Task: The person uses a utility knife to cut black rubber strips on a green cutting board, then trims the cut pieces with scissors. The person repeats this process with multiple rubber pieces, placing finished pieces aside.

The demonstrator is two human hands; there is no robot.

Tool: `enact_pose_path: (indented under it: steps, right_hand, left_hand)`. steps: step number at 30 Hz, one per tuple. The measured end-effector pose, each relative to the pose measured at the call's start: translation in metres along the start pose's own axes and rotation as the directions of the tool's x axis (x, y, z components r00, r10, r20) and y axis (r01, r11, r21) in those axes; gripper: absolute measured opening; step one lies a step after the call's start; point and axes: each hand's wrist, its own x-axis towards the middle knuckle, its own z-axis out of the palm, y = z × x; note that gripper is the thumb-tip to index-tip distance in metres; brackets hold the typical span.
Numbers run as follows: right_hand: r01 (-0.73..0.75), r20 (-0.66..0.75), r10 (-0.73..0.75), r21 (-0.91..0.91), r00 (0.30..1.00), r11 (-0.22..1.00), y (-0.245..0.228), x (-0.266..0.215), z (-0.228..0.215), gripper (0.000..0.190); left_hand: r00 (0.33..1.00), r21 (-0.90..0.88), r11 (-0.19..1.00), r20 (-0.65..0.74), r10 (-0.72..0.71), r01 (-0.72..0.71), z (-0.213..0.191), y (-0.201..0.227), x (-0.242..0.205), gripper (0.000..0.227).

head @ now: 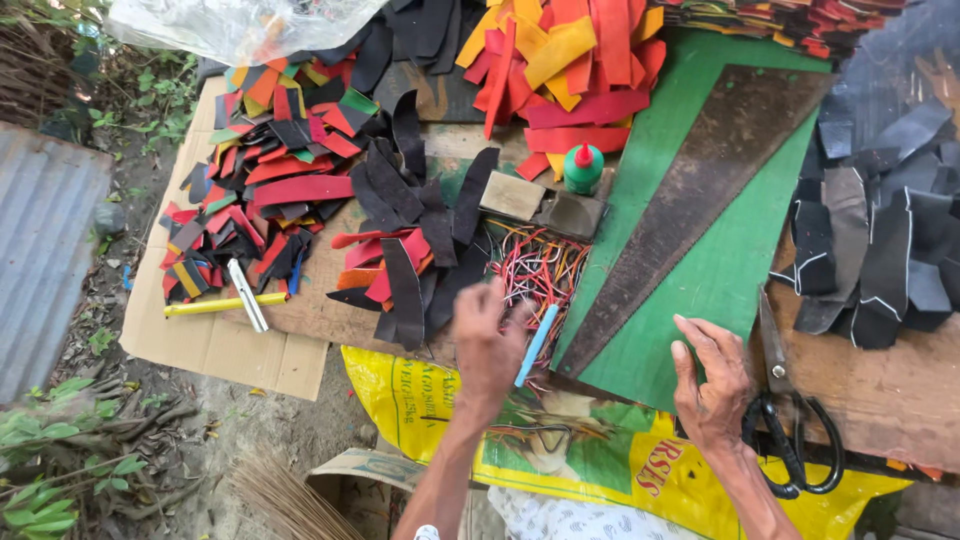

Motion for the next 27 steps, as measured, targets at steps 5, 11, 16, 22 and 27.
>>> enact_pose_path:
  steps: [5, 11, 16, 22, 27]
  right_hand:
    - [0.018, 0.021, -0.018, -0.022, 1.000, 1.000, 0.003, -0.001, 0.002, 0.030]
    - [0.014, 0.015, -0.013, -0.031, 1.000, 0.999, 0.001, 0.001, 0.001, 0.030]
    - [-0.200, 0.139, 0.177, 0.178, 0.974, 0.963, -0.031, 0.003, -0.007, 0.035]
    - [-0.655, 0.567, 0.338, 0.704, 0.751, 0.276, -0.035, 0.003, 0.004, 0.048]
    - [-0.607, 0.405, 0.454, 0.579, 0.793, 0.544, 0.012, 0.028, -0.001, 0.020]
  left_hand:
    - [0.989, 0.300, 0.948, -0.074, 0.131, -0.104, -0.021, -0.048, 0.050, 0.047]
    - [0.931, 0.226, 0.959, -0.283, 0.231, -0.169, -0.051, -0.050, 0.079, 0.024]
    - [0.922, -0.276, 0.961, -0.364, -0.131, 0.028, -0.072, 0.002, 0.040, 0.017]
    - [0.721, -0.806, 0.092, 0.465, -0.513, 0.585, -0.005, 0.072, -0.042, 0.023]
    - [0.600, -0.671, -0.030, 0.680, -0.421, 0.741, 0.026, 0.071, -0.081, 0.027]
